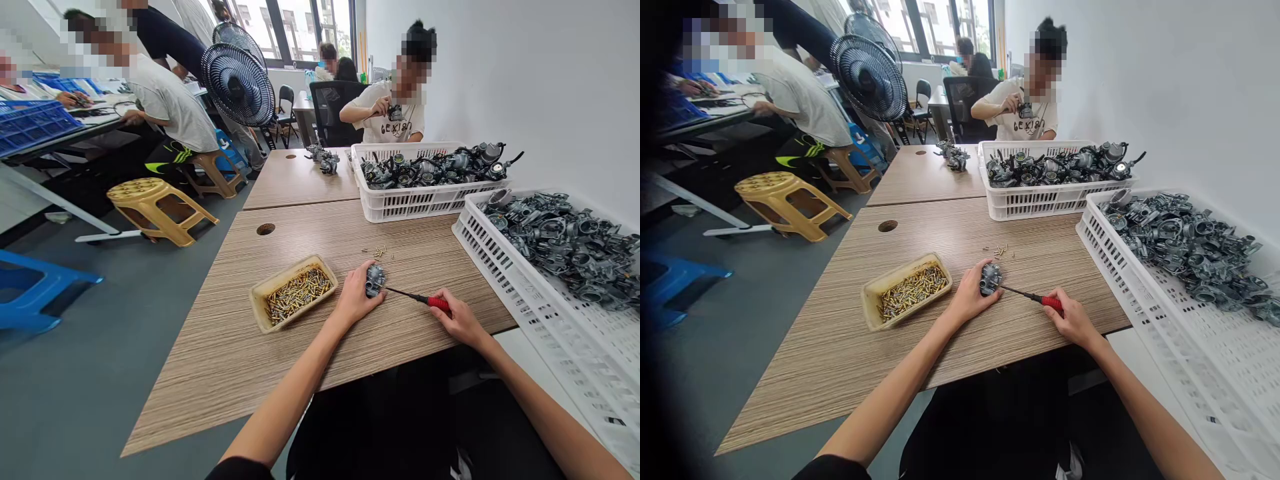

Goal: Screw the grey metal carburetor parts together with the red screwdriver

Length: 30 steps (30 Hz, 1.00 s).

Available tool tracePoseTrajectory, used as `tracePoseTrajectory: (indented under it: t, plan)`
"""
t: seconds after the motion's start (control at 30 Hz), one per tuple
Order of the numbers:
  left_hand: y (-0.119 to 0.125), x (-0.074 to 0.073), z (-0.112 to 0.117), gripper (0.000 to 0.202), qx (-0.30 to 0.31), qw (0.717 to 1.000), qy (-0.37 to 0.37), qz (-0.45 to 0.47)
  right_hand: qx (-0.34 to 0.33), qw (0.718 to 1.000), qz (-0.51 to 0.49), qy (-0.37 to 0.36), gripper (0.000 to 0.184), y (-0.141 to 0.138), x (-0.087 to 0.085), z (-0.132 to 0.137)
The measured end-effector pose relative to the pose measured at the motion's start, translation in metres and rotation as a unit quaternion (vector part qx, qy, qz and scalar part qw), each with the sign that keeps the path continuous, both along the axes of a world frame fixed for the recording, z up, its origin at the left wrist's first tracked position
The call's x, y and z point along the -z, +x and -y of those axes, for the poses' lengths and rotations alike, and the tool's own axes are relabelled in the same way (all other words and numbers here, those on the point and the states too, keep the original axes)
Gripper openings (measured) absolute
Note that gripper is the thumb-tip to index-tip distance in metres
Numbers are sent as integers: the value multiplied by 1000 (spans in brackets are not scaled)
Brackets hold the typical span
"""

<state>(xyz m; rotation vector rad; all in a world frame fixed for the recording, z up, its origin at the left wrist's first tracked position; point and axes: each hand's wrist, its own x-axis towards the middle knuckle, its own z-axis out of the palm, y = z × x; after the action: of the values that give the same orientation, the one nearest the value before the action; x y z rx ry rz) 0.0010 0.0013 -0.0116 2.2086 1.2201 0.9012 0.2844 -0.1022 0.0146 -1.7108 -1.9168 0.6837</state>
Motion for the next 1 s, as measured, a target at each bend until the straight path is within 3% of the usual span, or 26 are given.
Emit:
tracePoseTrajectory:
  t: [1.0]
  plan:
    - [0, 2, 0, 76, -2, 1000, 10, -1, -5, 1000, -2, -5, 26, 1, 3, -1]
